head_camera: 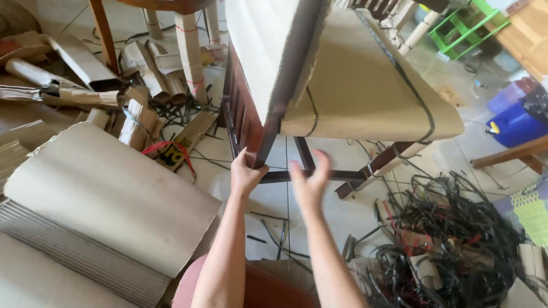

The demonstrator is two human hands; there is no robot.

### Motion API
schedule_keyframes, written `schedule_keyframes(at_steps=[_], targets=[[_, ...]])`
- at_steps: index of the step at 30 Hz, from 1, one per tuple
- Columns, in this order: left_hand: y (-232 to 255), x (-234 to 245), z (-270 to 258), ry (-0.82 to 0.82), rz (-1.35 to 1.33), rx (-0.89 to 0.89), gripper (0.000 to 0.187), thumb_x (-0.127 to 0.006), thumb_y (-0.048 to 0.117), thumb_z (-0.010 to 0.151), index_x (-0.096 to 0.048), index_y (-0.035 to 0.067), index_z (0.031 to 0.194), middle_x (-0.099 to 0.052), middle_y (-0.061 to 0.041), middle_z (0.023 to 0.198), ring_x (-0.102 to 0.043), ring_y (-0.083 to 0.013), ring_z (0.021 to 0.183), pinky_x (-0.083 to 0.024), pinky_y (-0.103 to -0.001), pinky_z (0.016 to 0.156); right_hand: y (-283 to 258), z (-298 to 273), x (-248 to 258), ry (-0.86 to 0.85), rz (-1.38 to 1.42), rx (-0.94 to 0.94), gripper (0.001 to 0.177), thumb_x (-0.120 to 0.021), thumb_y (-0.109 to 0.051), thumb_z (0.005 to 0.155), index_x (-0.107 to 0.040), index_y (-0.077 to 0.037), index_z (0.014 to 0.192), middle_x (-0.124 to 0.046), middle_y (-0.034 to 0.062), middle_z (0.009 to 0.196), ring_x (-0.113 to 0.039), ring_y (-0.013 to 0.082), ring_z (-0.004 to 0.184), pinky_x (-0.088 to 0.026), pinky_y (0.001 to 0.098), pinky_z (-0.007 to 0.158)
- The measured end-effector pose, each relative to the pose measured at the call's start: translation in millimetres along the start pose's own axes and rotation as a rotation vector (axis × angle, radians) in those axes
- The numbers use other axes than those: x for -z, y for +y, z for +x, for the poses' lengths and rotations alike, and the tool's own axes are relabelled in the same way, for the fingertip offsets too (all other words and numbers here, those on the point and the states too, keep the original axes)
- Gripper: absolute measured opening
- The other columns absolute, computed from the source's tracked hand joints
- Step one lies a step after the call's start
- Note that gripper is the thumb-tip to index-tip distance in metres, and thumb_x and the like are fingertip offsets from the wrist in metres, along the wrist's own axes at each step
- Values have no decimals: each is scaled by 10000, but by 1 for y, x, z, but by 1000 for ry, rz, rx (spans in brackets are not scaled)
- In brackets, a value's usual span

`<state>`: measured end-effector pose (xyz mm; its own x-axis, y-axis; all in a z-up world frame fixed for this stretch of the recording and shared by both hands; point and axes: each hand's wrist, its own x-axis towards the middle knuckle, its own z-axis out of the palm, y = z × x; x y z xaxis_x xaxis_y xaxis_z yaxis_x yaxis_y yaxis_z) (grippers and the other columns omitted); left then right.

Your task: The person wraps a chair leg with a strip of beige material, secures it with black plastic ties, and trims the excess with scissors. The process is repeated on another leg.

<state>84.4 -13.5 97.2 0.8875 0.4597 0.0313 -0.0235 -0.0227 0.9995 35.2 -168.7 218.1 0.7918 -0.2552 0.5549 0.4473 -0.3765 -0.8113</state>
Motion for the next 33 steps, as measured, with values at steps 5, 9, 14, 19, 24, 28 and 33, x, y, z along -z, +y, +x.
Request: schedule_keyframes(at_steps=[5,9,14,19,24,28,33], targets=[[20,5,-10,19,-59,-180,285,-779,129,707,-714,109,984,-700,-167,786,-661,-269,799,-516,-409,769,-16,-6,-86,-243,-57,39,620,-884,-318,806,-546,-19,1231,-699,202,1115,-687,387,1099,-546,467,962],[61,11,-28,18,-39,-256,237,-808,155,705,-666,104,888,-689,-174,762,-670,-344,765,-525,-413,739,6,-4,-91,-286,-174,50,580,-818,-344,866,-558,74,1172,-738,260,944,-737,431,946,-619,483,751],[71,-12,-50,-66,-2,-239,295,-856,236,678,-666,171,895,-734,-95,803,-713,-319,843,-546,-432,760,4,3,-43,-213,-183,124,509,-858,-254,822,-580,56,1114,-735,250,935,-738,412,955,-607,478,765],[117,-36,-87,-245,32,-273,389,-838,186,703,-615,95,1009,-712,-216,914,-686,-459,939,-541,-558,773,0,10,21,-193,-74,127,418,-837,-125,851,-571,50,1122,-749,202,970,-749,345,977,-595,427,819],[143,-73,-123,-511,-66,-253,547,-744,-22,758,-480,-64,1236,-632,-359,1163,-596,-564,1159,-494,-634,967,25,13,89,-175,-143,7,546,-874,-159,840,-541,38,1225,-721,211,1070,-715,386,1046,-589,481,888],[101,-121,-140,-594,-47,-463,879,-810,83,713,-352,-25,1455,-531,-287,1344,-508,-501,1308,-401,-578,1118,42,16,123,-42,-177,-25,492,-950,-165,765,-610,-8,1084,-741,167,947,-749,377,915,-631,437,753],[84,-120,-158,-712,62,-797,1095,-694,-92,710,-11,-137,1565,-134,-417,1587,-182,-556,1488,-197,-594,1239,56,24,133,44,-66,-68,396,-938,-181,777,-640,-51,1003,-759,122,874,-750,260,840,-626,398,704]])
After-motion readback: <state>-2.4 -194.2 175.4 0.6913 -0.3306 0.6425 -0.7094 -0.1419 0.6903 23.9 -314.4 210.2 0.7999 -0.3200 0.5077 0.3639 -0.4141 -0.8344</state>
